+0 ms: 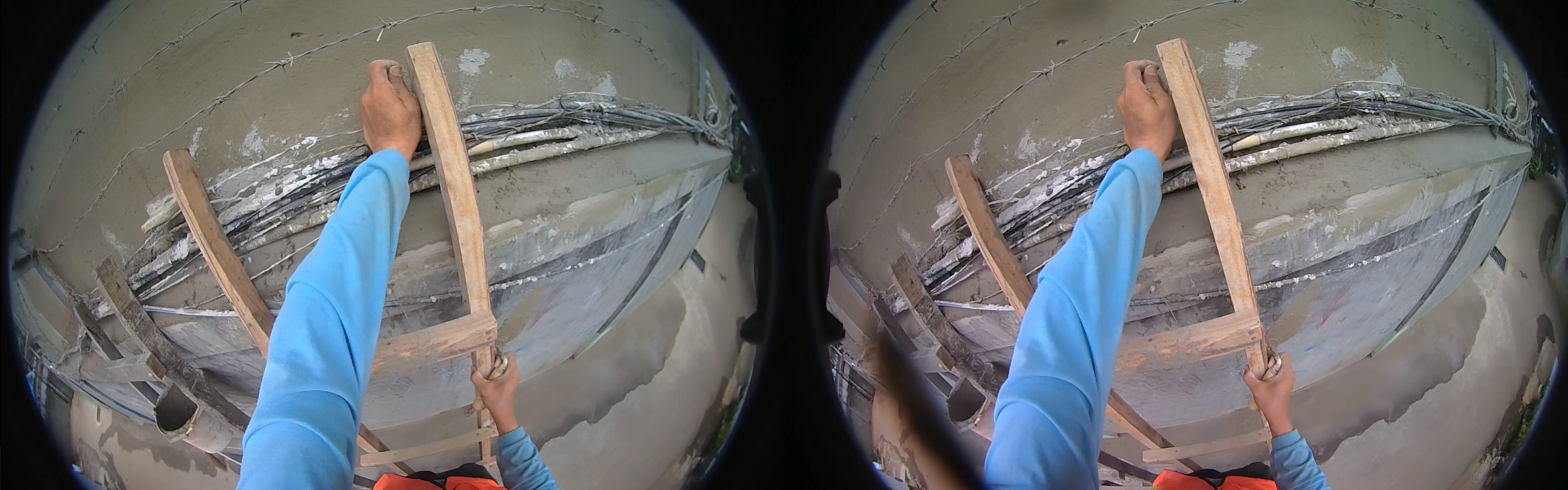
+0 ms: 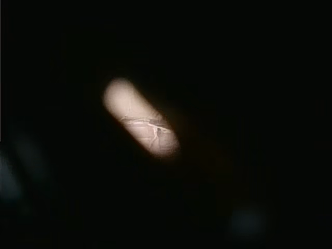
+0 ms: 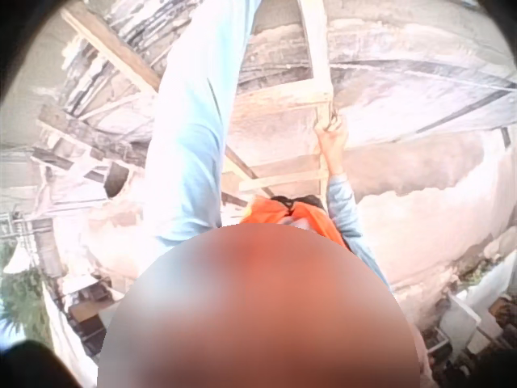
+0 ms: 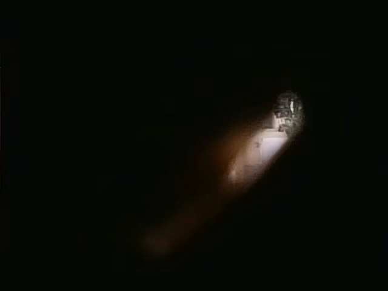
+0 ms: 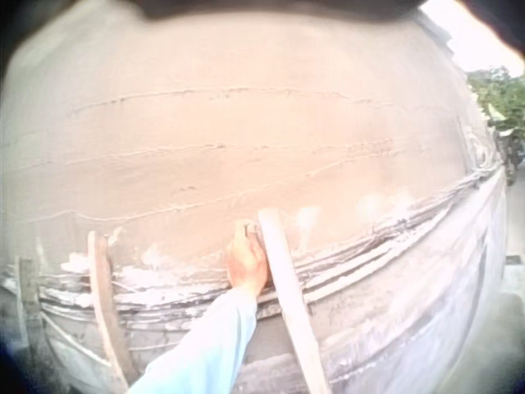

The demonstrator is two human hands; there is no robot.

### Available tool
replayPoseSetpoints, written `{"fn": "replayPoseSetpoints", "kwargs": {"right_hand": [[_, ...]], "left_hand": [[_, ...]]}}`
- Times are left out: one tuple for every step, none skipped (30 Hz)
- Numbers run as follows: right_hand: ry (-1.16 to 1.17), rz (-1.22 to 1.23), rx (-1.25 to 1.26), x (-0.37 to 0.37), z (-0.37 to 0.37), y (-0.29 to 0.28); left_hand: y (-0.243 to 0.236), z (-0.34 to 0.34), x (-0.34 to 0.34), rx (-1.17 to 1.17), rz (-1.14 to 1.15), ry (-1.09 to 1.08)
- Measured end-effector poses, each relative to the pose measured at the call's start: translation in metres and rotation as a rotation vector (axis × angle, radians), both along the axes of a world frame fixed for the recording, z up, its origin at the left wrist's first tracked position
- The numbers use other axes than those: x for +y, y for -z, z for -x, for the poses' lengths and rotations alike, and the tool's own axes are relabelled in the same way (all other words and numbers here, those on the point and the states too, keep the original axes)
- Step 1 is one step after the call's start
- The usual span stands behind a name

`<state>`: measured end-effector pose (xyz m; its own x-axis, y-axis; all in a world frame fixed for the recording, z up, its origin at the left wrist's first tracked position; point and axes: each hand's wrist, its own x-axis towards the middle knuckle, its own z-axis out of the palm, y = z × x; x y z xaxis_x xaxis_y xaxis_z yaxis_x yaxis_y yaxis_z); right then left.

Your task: The person scoops cement from a bucket with a trowel and applies it to a wall, smoothing it over a wooden frame and barbed wire. The person repeatedly scoops and spreads cement across the wall surface.

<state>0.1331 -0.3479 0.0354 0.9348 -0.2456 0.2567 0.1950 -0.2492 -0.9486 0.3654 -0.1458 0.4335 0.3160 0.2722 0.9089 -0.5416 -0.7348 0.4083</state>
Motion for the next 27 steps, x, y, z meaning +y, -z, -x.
{"fn": "replayPoseSetpoints", "kwargs": {"right_hand": [[0.015,0.018,-0.063,0.001,0.001,0.001],[0.007,0.021,-0.038,0.002,0.002,0.003],[0.000,0.013,-0.046,0.002,0.001,0.005],[-0.009,-0.002,-0.097,0.001,0.000,0.008],[-0.012,-0.002,-0.093,0.000,-0.002,0.012],[-0.014,0.013,-0.043,-0.001,-0.004,0.016],[-0.027,0.024,-0.020,-0.003,-0.006,0.020],[-0.019,0.042,0.015,-0.004,-0.008,0.024],[-0.031,0.010,0.005,-0.004,-0.009,0.028],[-0.021,-0.012,0.006,-0.005,-0.011,0.031],[-0.011,-0.031,0.011,-0.005,-0.012,0.033],[0.004,-0.007,-0.007,-0.007,-0.012,0.034],[0.021,0.013,-0.023,-0.006,-0.012,0.035],[0.021,0.035,0.015,-0.006,-0.011,0.034],[-0.037,-0.042,-0.004,-0.005,-0.011,0.032],[-0.048,-0.051,0.008,-0.004,-0.009,0.030],[-0.056,-0.068,0.017,-0.003,-0.009,0.027],[-0.047,-0.082,0.035,-0.001,-0.007,0.024],[-0.059,-0.103,0.019,0.001,-0.006,0.020],[-0.053,-0.114,0.016,0.004,-0.006,0.016],[-0.038,-0.121,0.015,0.005,-0.004,0.012],[-0.053,-0.140,0.042,0.006,-0.002,0.008],[-0.065,-0.158,0.072,0.006,0.000,0.005],[-0.086,-0.204,0.069,0.005,0.003,0.001],[-0.112,-0.250,0.065,0.004,0.006,-0.002],[-0.063,-0.236,0.096,0.003,0.015,-0.003],[-0.045,-0.235,0.070,0.004,0.021,-0.004]], "left_hand": [[-0.002,0.007,-0.001,-0.030,0.027,0.034],[-0.003,0.015,-0.001,-0.067,0.025,0.082],[-0.003,0.025,-0.002,-0.108,0.012,0.128],[-0.003,0.037,0.001,-0.156,-0.058,0.160],[0.003,0.053,0.005,-0.198,-0.106,0.230],[0.011,0.073,0.016,-0.251,-0.203,0.238],[0.018,0.093,0.031,-0.293,-0.331,0.149],[0.027,0.116,0.051,-0.333,-0.413,0.055],[0.038,0.140,0.076,-0.327,-0.471,-0.050],[0.051,0.167,0.105,-0.398,-0.453,-0.149],[0.068,0.196,0.138,-0.351,-0.361,-0.269],[0.087,0.227,0.172,-0.390,-0.224,-0.384],[0.110,0.260,0.206,-0.366,-0.115,-0.568],[0.133,0.288,0.235,-0.356,0.021,-0.693],[0.158,0.305,0.259,-0.302,0.208,-0.826],[0.181,0.312,0.280,-0.236,0.207,-0.848],[0.203,0.316,0.297,-0.161,0.220,-0.866],[0.221,0.315,0.311,-0.043,0.293,-0.871],[0.236,0.309,0.321,0.024,0.283,-0.807],[0.246,0.299,0.331,-0.026,0.210,-0.822],[0.254,0.287,0.339,-0.034,0.195,-0.826],[0.259,0.273,0.344,-0.038,0.166,-0.826],[0.263,0.261,0.347,-0.020,0.202,-0.867],[0.266,0.255,0.350,-0.042,0.194,-0.884],[0.269,0.251,0.352,-0.041,0.186,-0.902],[0.269,0.248,0.355,-0.076,0.170,-0.937],[0.270,0.249,0.357,-0.060,0.171,-0.922]]}}
